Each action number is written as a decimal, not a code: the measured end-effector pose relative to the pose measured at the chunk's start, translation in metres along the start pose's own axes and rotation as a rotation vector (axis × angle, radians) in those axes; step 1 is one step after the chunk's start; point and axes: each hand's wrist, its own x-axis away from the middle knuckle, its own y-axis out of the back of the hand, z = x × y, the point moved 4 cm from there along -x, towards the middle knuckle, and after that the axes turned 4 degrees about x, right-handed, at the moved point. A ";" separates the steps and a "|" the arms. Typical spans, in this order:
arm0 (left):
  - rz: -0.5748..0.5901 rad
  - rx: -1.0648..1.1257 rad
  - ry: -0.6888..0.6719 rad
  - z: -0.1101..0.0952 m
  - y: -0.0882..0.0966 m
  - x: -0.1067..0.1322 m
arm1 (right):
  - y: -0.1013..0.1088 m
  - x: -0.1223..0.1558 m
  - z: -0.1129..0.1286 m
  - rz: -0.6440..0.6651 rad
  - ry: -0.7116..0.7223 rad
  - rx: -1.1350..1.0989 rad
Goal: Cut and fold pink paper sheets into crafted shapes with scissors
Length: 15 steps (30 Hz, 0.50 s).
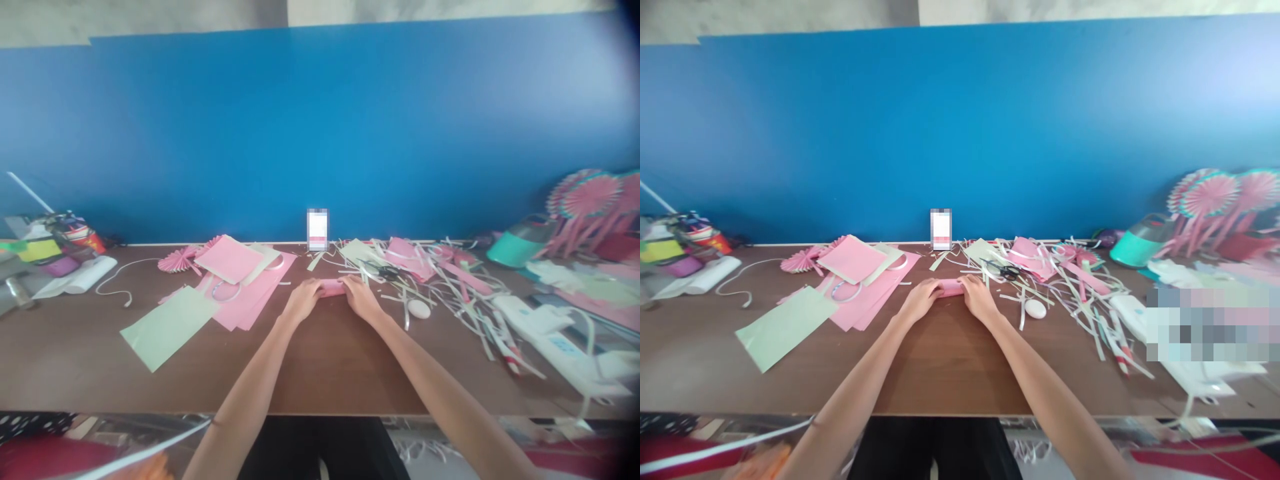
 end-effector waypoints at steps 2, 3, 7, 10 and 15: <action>-0.007 -0.034 -0.020 -0.001 0.001 0.000 | -0.001 0.000 0.000 0.015 -0.006 0.022; -0.007 -0.046 -0.035 -0.001 0.001 0.000 | -0.001 0.000 -0.001 0.019 -0.015 0.039; 0.002 -0.079 -0.086 0.000 0.001 0.000 | 0.001 0.002 -0.001 0.026 -0.048 0.128; -0.011 -0.114 -0.091 0.002 0.001 0.000 | 0.005 0.002 0.001 0.028 -0.030 0.186; 0.007 -0.169 -0.031 0.003 0.001 -0.002 | 0.008 -0.001 0.010 0.052 0.112 0.251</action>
